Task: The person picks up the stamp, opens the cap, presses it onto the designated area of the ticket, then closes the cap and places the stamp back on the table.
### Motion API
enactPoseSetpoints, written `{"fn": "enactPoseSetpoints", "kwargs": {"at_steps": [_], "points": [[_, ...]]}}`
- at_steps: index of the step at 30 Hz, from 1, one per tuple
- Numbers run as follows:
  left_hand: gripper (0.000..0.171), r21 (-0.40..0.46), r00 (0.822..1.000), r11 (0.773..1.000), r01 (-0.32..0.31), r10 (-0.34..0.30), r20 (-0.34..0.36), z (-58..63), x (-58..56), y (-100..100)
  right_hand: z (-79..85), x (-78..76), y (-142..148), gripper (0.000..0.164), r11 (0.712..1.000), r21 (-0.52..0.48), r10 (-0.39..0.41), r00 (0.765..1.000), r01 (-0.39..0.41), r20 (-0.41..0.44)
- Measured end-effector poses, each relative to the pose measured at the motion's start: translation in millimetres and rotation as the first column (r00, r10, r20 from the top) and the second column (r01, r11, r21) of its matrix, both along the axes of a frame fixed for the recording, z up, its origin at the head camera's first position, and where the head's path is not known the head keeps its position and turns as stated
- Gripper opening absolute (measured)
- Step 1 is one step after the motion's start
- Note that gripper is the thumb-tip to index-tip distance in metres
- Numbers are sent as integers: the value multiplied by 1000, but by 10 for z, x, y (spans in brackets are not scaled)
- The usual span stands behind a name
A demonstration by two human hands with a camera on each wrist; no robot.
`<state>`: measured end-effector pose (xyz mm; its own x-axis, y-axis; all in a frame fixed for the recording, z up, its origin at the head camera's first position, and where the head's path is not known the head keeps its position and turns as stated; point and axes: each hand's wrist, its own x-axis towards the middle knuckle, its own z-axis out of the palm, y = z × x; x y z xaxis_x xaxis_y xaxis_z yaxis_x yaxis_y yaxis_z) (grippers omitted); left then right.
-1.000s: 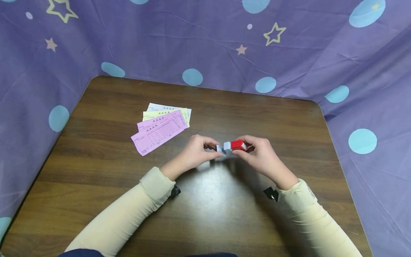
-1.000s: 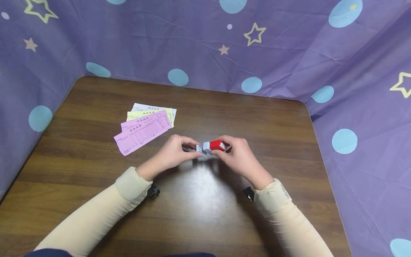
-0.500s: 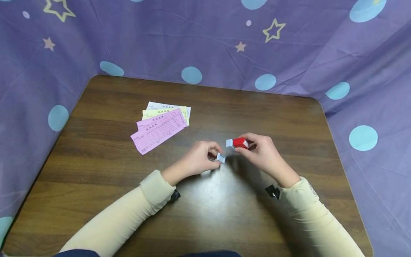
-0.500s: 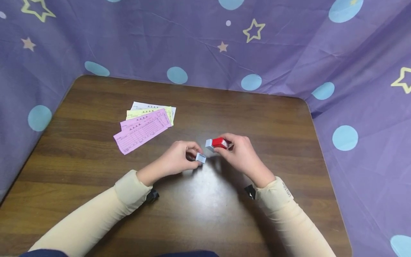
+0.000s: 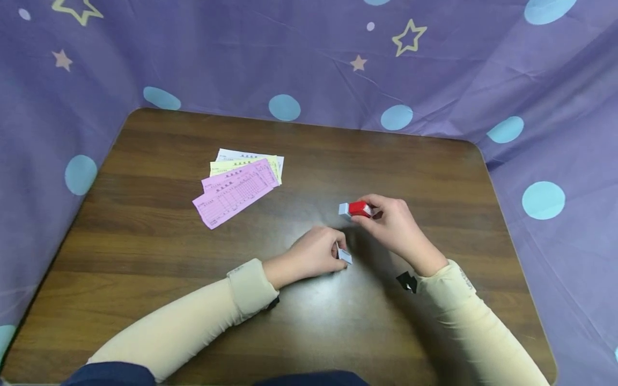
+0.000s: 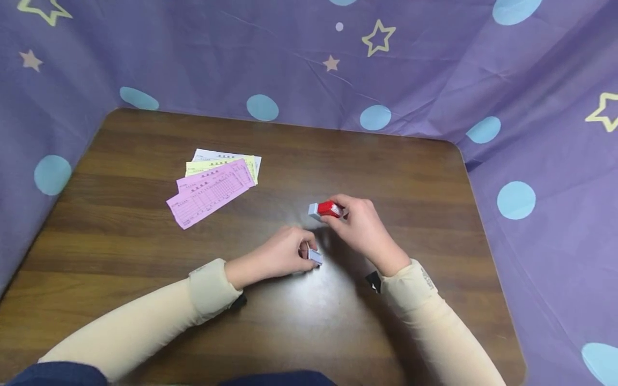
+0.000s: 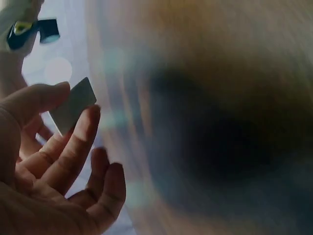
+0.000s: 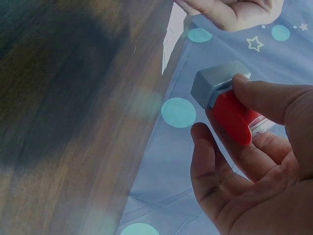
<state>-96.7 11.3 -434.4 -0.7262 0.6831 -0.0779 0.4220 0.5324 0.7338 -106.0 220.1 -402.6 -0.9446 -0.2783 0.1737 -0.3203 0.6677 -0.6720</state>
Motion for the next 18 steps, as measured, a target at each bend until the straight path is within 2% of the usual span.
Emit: {"fn": "enactPoseSetpoints", "kwargs": {"at_steps": [4,11,13,18], "points": [[14,-67,1000,998,-14,12,-22,-29,24,85,13,-7,-3,28,1000,7,-8,1000,8,-18],[12,-170,991,985,-9,-13,-130,-89,57,208,33,-15,1,28,1000,13,-12,1000,12,-22],[12,-209,983,978,-5,-33,-181,-106,70,244,29,-12,8,28,1000,18,-17,1000,17,-21],[14,-329,948,944,-19,-88,-307,-158,113,326,34,3,30,27,999,27,-24,999,25,-25]]}}
